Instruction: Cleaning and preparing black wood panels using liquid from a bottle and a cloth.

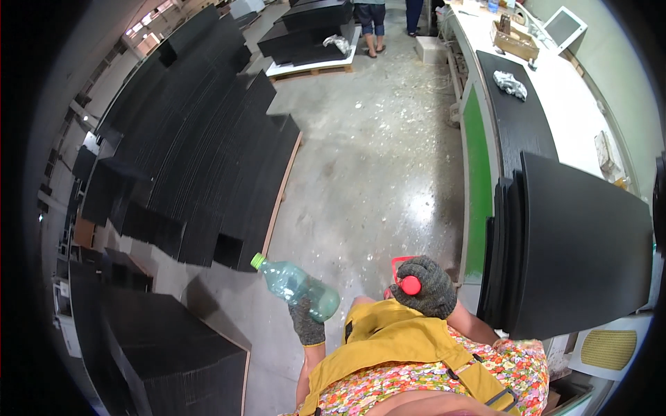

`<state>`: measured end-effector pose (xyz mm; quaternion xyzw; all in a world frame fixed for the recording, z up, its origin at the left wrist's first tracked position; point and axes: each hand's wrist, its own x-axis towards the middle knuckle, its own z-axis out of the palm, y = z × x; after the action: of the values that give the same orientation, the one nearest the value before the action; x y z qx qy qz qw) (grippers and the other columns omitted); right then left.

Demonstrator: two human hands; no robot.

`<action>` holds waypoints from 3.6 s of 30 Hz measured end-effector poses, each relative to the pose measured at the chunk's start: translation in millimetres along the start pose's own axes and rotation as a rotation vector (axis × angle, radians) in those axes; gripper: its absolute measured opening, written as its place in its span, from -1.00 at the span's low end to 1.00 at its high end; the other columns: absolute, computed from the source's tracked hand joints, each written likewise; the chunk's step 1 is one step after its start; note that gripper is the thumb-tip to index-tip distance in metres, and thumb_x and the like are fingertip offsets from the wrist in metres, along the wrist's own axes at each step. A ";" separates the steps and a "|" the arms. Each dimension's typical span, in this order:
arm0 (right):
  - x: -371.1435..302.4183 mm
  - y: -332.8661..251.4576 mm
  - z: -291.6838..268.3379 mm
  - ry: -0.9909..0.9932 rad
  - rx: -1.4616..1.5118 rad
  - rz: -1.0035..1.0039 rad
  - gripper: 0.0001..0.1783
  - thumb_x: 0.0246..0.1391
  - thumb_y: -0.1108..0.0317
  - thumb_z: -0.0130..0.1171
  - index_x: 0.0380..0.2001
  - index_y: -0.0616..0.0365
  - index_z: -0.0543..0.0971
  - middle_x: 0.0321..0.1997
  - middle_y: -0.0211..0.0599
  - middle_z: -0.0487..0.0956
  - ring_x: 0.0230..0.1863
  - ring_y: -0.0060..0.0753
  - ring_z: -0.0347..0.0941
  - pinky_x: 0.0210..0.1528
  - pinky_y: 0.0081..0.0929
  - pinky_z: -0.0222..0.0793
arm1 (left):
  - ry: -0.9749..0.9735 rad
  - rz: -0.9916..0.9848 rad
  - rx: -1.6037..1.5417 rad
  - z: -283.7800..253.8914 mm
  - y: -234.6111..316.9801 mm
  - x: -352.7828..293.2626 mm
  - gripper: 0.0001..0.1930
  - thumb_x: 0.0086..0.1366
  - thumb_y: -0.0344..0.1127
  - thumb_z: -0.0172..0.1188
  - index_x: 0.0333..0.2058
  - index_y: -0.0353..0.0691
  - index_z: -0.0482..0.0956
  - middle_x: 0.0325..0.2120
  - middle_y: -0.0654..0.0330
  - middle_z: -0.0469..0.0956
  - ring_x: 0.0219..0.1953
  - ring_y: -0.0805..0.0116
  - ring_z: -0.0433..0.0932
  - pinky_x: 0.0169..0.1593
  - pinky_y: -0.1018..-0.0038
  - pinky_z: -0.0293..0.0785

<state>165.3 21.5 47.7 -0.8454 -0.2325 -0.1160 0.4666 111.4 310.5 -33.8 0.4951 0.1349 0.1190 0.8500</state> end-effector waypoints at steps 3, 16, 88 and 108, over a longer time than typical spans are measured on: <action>30.6 13.2 1.5 0.117 -0.076 0.092 -0.69 -0.24 0.26 0.38 -0.39 0.06 0.51 -0.37 -0.21 0.53 -0.27 -0.02 0.46 -0.17 -0.20 0.41 | 0.043 -0.080 -0.188 -8.2 -5.6 47.3 -0.39 0.09 -0.10 0.30 0.06 -0.29 0.36 -0.07 0.11 0.46 -0.06 0.16 0.48 0.05 0.24 0.43; 164.4 76.7 -3.9 0.530 -0.414 0.428 -0.62 -0.25 0.30 0.42 -0.32 0.09 0.50 -0.30 -0.14 0.49 -0.24 -0.04 0.45 -0.17 -0.27 0.40 | -0.401 -0.342 -0.156 63.9 3.3 346.7 -0.38 0.14 -0.22 0.22 0.15 -0.32 0.26 0.00 0.04 0.42 0.03 0.08 0.43 0.14 0.19 0.33; 180.9 519.7 -584.3 1.764 -1.143 0.811 -0.69 -0.13 0.40 0.37 -0.30 0.16 0.48 -0.37 -0.42 0.50 -0.33 -0.52 0.41 -0.20 -0.48 0.39 | -1.272 -1.037 0.269 877.0 -405.8 606.1 -0.31 0.15 -0.05 0.24 0.16 -0.31 0.25 0.05 0.12 0.37 0.07 0.16 0.37 0.14 0.24 0.29; 193.6 458.9 -580.0 1.323 -1.304 1.391 -0.48 -0.12 0.10 0.40 -0.14 0.17 0.55 -0.21 -0.15 0.57 -0.19 -0.30 0.49 -0.06 -0.40 0.40 | -1.540 -1.164 0.154 937.7 -432.5 606.0 -0.24 -0.05 -0.26 0.42 0.13 -0.28 0.28 0.01 0.14 0.41 0.05 0.22 0.39 0.13 0.29 0.32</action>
<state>574.8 -621.8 102.1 -0.6448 0.6757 -0.3514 -0.0642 1033.4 -453.4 -35.5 0.3475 -0.2276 -0.6867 0.5966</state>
